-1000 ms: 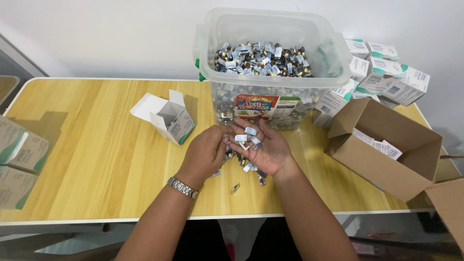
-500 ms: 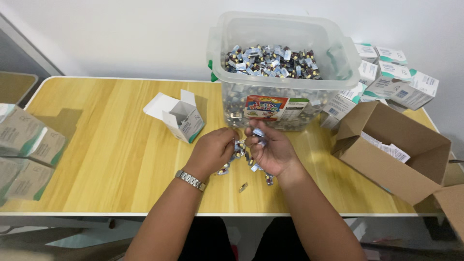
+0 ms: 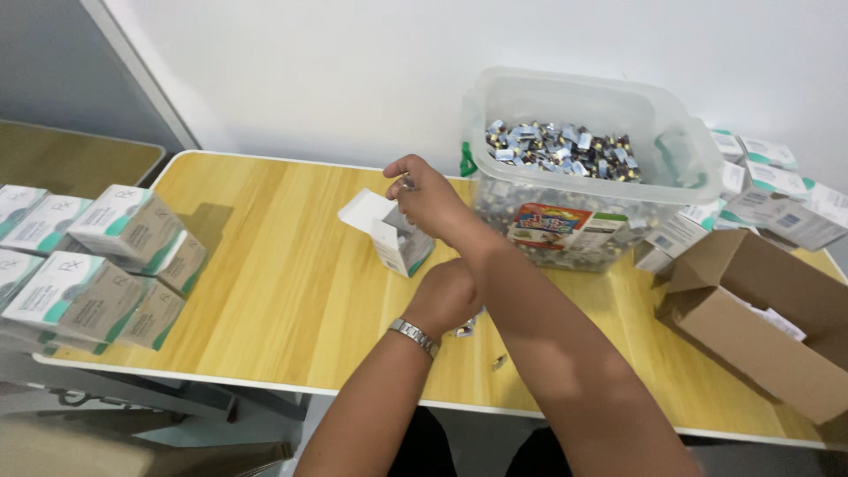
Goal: The person opens a small white box and pours wrapped candies onto a table. They then pick up the candies one by one, inspect them, and place them back into the box. The process is repeated for several candies.
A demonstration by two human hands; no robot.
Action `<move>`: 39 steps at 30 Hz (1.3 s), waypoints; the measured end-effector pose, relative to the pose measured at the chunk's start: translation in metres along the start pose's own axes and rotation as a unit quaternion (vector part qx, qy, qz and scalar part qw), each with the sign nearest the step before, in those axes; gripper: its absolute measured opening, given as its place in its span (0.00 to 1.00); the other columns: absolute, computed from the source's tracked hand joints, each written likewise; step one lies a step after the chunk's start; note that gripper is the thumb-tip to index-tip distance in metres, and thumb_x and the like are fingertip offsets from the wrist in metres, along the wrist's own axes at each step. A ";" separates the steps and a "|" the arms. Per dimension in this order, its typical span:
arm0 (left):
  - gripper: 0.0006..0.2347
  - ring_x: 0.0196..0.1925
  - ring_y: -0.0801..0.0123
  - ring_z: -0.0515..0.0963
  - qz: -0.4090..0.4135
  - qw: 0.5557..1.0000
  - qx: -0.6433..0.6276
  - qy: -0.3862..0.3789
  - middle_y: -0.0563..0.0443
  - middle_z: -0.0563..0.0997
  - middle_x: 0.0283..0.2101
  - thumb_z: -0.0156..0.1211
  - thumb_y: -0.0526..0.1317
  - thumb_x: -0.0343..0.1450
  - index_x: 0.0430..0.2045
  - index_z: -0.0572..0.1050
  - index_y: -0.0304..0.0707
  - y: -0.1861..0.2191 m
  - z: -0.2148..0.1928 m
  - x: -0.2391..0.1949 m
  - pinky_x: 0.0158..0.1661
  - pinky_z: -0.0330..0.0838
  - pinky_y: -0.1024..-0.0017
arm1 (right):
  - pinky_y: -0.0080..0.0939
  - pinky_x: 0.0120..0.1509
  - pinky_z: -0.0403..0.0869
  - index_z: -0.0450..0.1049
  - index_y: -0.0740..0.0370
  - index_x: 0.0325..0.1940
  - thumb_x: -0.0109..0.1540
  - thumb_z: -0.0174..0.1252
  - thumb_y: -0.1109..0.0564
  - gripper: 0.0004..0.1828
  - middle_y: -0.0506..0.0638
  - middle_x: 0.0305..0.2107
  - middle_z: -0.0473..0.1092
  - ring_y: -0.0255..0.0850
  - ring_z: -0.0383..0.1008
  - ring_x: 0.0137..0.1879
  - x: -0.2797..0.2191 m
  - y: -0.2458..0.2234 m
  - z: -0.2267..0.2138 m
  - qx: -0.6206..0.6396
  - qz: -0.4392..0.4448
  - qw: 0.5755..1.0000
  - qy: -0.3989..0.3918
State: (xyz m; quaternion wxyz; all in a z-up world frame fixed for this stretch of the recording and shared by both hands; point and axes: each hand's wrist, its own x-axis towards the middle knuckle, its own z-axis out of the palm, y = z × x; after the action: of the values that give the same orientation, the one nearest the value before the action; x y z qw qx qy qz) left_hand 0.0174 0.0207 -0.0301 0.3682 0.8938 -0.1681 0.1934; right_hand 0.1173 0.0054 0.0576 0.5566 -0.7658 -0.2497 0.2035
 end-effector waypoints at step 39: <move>0.08 0.49 0.44 0.79 -0.045 0.998 -0.007 -0.031 0.38 0.82 0.44 0.56 0.37 0.73 0.44 0.75 0.39 -0.009 0.001 0.000 0.47 0.73 0.53 | 0.51 0.58 0.72 0.78 0.57 0.43 0.58 0.57 0.65 0.11 0.54 0.41 0.76 0.51 0.74 0.52 -0.107 0.001 -0.057 -0.364 -0.362 0.857 0.037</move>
State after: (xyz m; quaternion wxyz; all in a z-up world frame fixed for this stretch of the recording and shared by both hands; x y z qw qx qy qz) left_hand 0.0219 0.0263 -0.0357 0.3774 0.9034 -0.1403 0.1473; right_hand 0.0658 -0.1028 0.0773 0.2811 -0.7760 -0.5453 -0.1464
